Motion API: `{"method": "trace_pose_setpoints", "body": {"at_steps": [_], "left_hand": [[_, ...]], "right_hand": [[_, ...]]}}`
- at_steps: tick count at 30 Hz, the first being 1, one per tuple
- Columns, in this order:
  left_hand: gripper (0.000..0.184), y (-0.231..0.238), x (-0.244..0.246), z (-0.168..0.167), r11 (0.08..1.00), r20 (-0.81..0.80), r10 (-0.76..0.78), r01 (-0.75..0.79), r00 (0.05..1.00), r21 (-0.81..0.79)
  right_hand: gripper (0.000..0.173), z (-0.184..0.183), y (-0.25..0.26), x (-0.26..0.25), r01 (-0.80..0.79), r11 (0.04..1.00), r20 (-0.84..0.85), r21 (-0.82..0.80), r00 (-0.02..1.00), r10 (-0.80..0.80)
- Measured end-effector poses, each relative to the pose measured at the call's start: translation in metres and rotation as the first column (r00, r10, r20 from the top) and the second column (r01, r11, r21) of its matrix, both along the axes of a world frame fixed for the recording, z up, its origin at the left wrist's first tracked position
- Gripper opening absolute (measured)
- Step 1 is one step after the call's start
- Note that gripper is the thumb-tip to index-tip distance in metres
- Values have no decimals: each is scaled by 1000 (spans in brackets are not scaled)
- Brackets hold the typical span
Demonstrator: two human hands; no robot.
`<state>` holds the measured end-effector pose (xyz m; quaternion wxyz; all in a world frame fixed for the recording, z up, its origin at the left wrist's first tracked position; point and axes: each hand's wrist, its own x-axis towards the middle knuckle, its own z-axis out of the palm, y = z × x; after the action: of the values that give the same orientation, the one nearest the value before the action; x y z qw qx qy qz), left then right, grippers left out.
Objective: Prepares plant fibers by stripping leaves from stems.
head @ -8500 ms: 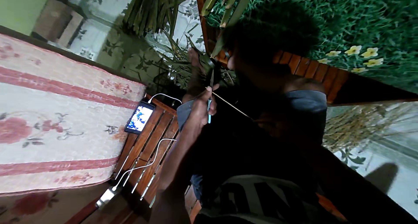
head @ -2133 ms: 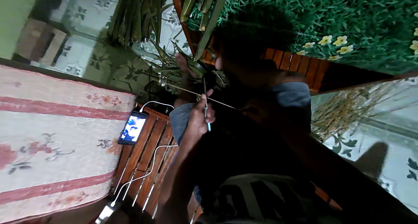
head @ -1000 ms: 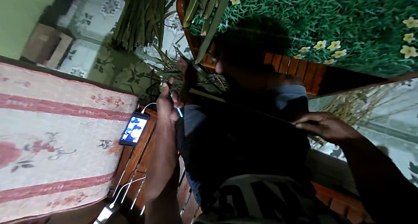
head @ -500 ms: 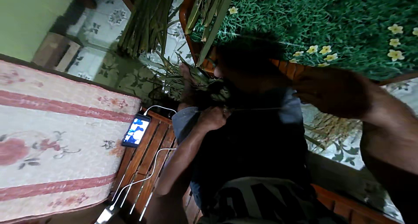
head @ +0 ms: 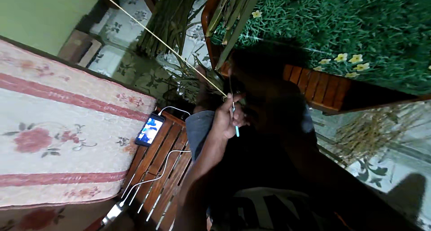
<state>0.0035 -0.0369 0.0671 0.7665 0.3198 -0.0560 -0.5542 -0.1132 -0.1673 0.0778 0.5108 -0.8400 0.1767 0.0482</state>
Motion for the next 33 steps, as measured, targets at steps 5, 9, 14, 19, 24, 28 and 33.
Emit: {"method": "trace_pose_setpoints", "body": {"at_steps": [5,9,14,19,24,28,33], "left_hand": [[46,28,25,12,991,217,-11,-17,976,129],[47,56,67,10,975,276,166,-199,947,95],[43,55,48,13,968,324,-75,-10,943,252],[44,77,98,29,953,381,89,-190,920,236],[51,95,141,44,924,427,209,-321,880,209],[54,111,178,57,900,486,238,-379,841,215],[53,113,214,78,808,555,291,-511,779,294]], "right_hand": [[34,-2,-18,-13,-15,995,-104,99,994,25],[32,-29,-47,-31,-138,973,-97,186,983,158],[30,-24,-56,-24,-242,960,-150,144,953,262],[30,-31,-82,-46,-262,963,-193,57,944,268],[25,-40,-101,-80,-105,990,-345,96,929,132],[25,-73,-123,-120,-26,997,-386,79,921,55],[26,-113,-146,-193,137,988,-578,-72,802,-153]]}}
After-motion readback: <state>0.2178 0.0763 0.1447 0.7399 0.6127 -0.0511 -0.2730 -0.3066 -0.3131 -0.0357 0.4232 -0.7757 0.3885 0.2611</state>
